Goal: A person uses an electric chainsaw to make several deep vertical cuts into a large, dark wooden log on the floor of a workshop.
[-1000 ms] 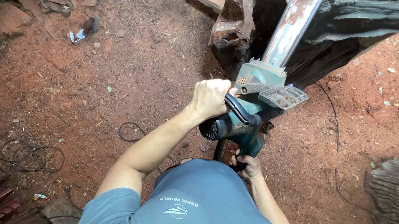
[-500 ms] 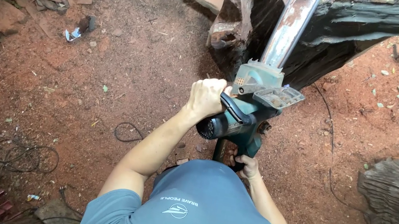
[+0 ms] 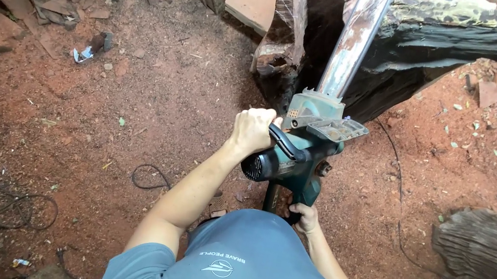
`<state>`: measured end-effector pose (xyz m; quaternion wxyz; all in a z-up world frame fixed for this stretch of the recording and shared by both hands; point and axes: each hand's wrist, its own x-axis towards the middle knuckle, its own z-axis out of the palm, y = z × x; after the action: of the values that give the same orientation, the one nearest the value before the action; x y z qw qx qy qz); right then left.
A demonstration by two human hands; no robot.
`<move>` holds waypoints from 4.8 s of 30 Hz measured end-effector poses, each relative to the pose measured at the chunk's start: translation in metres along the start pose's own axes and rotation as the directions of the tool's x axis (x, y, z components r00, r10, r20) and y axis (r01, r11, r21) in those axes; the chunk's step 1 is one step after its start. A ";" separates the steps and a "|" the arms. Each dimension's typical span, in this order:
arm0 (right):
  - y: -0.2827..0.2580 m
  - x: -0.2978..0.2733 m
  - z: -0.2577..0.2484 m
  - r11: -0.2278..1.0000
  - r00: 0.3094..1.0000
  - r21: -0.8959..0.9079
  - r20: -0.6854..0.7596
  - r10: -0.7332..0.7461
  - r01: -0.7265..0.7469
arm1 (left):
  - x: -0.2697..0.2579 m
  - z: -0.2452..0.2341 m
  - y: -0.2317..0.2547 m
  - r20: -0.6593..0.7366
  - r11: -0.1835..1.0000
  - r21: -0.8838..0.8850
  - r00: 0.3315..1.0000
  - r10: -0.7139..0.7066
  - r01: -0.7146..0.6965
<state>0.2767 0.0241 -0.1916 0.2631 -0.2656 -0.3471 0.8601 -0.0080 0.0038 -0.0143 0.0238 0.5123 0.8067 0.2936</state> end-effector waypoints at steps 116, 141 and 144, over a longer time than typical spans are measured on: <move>0.043 -0.047 0.038 0.951 0.946 -0.302 -0.287 -0.153 0.062 | -0.039 -0.017 -0.064 -0.202 0.902 -0.398 0.975 0.093 -0.169; -0.003 -0.032 0.064 0.944 0.945 -0.322 -0.282 -0.165 0.069 | -0.006 -0.011 -0.051 -0.290 0.808 -0.520 0.947 0.138 -0.277; 0.012 -0.025 0.042 0.948 0.938 -0.309 -0.299 -0.176 0.079 | -0.006 -0.017 -0.050 -0.285 0.806 -0.527 0.949 0.131 -0.270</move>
<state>0.2652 -0.0186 -0.1678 0.3300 -0.4153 -0.4391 0.7251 -0.0515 -0.0239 -0.0269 0.0459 0.5271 0.6231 0.5761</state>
